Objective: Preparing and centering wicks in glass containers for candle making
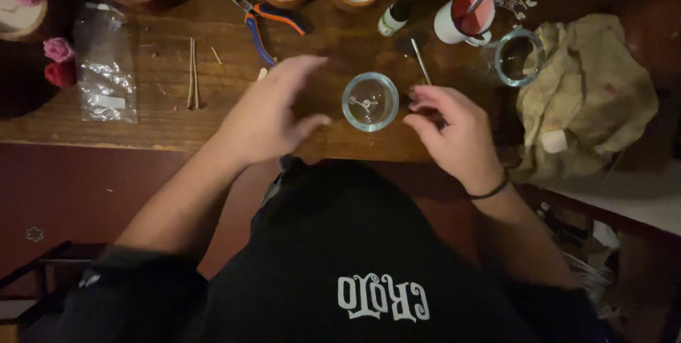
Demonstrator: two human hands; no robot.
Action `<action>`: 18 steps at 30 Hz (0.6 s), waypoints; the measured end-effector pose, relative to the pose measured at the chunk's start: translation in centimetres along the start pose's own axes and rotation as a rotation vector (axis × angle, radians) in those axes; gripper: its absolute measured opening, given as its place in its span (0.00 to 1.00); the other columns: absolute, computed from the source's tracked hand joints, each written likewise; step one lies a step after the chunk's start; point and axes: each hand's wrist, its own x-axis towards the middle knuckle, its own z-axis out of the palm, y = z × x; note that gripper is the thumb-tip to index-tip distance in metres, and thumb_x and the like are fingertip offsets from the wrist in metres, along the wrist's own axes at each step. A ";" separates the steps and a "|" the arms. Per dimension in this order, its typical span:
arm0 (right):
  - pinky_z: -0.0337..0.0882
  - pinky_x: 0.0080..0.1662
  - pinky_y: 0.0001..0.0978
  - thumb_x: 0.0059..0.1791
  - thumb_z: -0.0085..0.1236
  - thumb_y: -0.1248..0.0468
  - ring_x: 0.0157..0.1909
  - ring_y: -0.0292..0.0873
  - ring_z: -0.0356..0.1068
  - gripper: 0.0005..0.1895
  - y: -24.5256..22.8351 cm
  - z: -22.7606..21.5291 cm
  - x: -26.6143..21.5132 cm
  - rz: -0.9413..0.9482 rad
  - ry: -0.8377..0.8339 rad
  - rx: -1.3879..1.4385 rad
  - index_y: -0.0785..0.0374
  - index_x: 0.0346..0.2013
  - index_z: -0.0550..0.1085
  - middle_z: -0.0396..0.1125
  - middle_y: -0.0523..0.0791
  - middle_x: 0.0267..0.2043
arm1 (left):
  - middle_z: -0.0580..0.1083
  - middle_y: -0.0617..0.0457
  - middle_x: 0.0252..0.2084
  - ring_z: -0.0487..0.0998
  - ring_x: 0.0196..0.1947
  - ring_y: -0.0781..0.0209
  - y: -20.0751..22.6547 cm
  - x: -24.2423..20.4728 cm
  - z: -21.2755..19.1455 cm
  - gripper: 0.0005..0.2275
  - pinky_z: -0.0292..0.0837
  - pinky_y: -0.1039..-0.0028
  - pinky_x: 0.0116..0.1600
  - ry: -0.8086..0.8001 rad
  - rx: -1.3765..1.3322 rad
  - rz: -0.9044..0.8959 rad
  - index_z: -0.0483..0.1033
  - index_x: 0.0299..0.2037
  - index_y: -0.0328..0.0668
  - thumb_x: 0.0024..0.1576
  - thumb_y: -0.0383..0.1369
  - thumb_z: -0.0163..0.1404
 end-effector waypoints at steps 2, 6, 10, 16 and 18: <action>0.79 0.48 0.43 0.47 0.70 0.73 0.48 0.54 0.76 0.22 -1.1 0.9 -0.1 0.032 -0.012 0.144 0.70 0.55 0.75 0.73 0.54 0.46 | 0.69 0.28 0.59 0.72 0.60 0.26 -0.1 0.4 0.8 0.35 0.69 0.41 0.60 -0.047 -0.042 0.018 0.62 0.67 0.32 0.49 0.28 0.66; 0.81 0.49 0.42 0.48 0.69 0.74 0.51 0.52 0.74 0.21 -1.5 1.7 -0.1 0.012 0.031 0.301 0.69 0.55 0.75 0.71 0.52 0.48 | 0.72 0.31 0.57 0.74 0.58 0.28 -0.3 1.3 1.5 0.28 0.69 0.43 0.62 -0.044 -0.163 0.144 0.68 0.63 0.32 0.53 0.28 0.65; 0.81 0.46 0.37 0.49 0.70 0.71 0.46 0.45 0.75 0.18 -1.1 2.0 0.0 -0.007 0.110 0.258 0.68 0.52 0.77 0.73 0.49 0.41 | 0.75 0.34 0.52 0.77 0.54 0.31 -0.2 1.8 1.8 0.23 0.72 0.46 0.59 -0.022 -0.211 0.247 0.73 0.59 0.33 0.54 0.30 0.65; 0.79 0.44 0.33 0.47 0.72 0.70 0.44 0.42 0.75 0.20 1.2 3.0 0.4 0.056 0.095 0.296 0.60 0.53 0.79 0.75 0.49 0.40 | 0.75 0.38 0.52 0.79 0.51 0.36 -2.0 2.1 3.1 0.25 0.82 0.54 0.49 -0.013 -0.233 0.155 0.74 0.58 0.35 0.51 0.29 0.68; 0.78 0.49 0.28 0.40 0.76 0.74 0.49 0.39 0.72 0.31 1.1 3.2 0.4 0.083 0.035 0.497 0.65 0.57 0.76 0.74 0.47 0.47 | 0.75 0.40 0.50 0.80 0.51 0.40 -2.8 1.9 3.5 0.25 0.83 0.57 0.49 -0.006 -0.296 0.097 0.74 0.60 0.37 0.52 0.30 0.68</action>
